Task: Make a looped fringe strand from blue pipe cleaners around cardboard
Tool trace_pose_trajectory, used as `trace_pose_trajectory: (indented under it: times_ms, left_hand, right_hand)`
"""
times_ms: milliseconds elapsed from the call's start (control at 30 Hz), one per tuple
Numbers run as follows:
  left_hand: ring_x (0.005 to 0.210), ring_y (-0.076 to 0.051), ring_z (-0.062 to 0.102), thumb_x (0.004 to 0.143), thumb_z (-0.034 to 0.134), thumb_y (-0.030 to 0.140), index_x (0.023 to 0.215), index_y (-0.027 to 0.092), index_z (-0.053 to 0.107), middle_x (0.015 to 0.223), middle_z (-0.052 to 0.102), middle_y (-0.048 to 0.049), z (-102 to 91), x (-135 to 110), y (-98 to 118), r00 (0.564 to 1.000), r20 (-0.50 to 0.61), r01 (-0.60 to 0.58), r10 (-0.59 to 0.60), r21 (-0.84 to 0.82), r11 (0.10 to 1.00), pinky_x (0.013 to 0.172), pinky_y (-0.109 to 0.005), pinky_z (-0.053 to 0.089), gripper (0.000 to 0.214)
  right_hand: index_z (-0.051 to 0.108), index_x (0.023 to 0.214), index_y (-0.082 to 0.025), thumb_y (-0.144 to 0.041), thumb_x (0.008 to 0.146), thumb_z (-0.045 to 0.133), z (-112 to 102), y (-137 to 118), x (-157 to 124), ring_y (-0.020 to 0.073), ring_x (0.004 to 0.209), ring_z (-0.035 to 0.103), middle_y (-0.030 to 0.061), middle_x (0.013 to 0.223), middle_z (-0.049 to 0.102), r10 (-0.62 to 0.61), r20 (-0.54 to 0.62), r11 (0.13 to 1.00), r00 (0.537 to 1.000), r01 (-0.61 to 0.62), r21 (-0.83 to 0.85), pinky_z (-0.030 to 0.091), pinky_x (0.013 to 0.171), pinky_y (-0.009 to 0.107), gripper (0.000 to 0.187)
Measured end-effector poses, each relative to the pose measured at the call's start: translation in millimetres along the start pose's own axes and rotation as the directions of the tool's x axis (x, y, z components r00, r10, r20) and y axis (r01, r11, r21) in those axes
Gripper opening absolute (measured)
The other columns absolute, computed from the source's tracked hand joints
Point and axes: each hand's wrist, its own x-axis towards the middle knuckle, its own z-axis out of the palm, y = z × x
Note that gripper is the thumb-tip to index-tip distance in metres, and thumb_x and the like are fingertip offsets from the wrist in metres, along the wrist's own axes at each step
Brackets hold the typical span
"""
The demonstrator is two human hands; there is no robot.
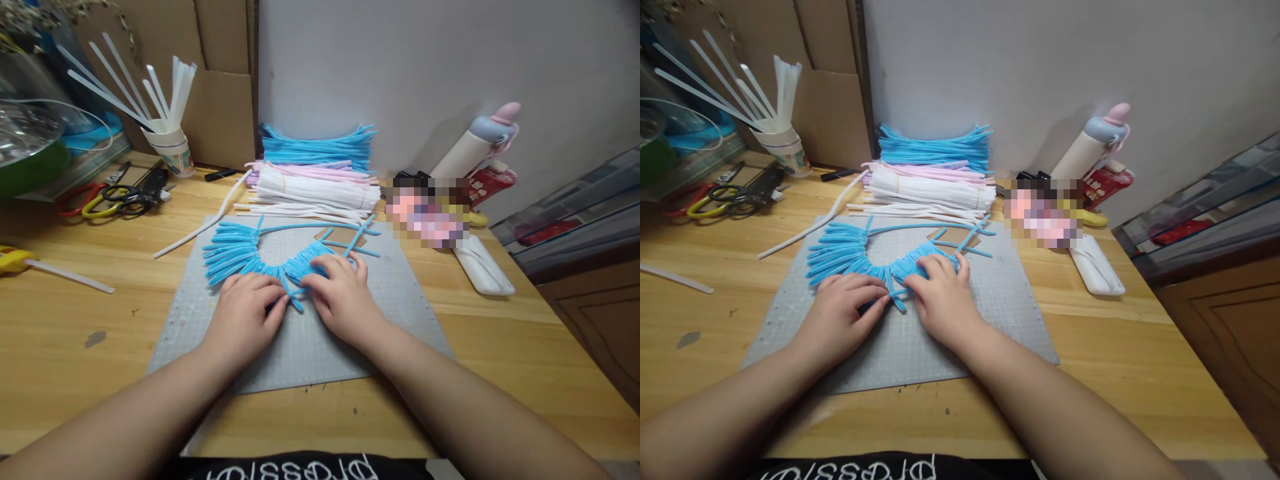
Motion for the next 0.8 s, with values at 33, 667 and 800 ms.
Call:
trace_pose_trajectory:
  times_ms: [33,667,800]
  left_hand:
    - [0.09,-0.02,0.06,0.09,0.052,0.03,0.085,0.024,0.07,0.093,0.07,0.0013,0.1,0,0,1.0,0.0,0.0,0.0,0.006,1.0,0.081,-0.039,0.033,0.019]
    - [0.081,-0.02,0.055,0.081,0.049,0.021,0.066,0.019,0.059,0.078,0.062,-0.0005,-8.7,-1,2,0.999,0.01,0.048,-0.048,0.03,0.998,0.077,-0.039,0.033,0.018]
    - [0.08,-0.02,0.054,0.078,0.051,0.019,0.062,0.019,0.057,0.078,0.062,-0.0007,-10.0,-2,2,0.999,0.002,0.04,-0.04,0.013,0.999,0.078,-0.039,0.032,0.016]
  right_hand:
    - [0.065,0.1,-0.028,-0.018,0.087,0.055,1,1,0,0.0267,0.123,0.043,0.0072,0.125,0.056,-0.006,-0.007,1.0,1.0,0.007,0.014,0.01,0.107,0.057,0.019]
    - [0.066,0.09,-0.029,-0.027,0.088,0.061,5,14,7,0.0216,0.116,0.05,0.0008,0.114,0.061,-0.035,-0.015,0.998,0.999,0.036,0.059,0.011,0.107,0.053,0.006]
    - [0.066,0.092,-0.029,-0.027,0.089,0.06,3,11,6,0.0224,0.118,0.048,0.0018,0.116,0.061,-0.039,-0.025,0.997,0.999,0.04,0.064,0.009,0.108,0.053,0.008]
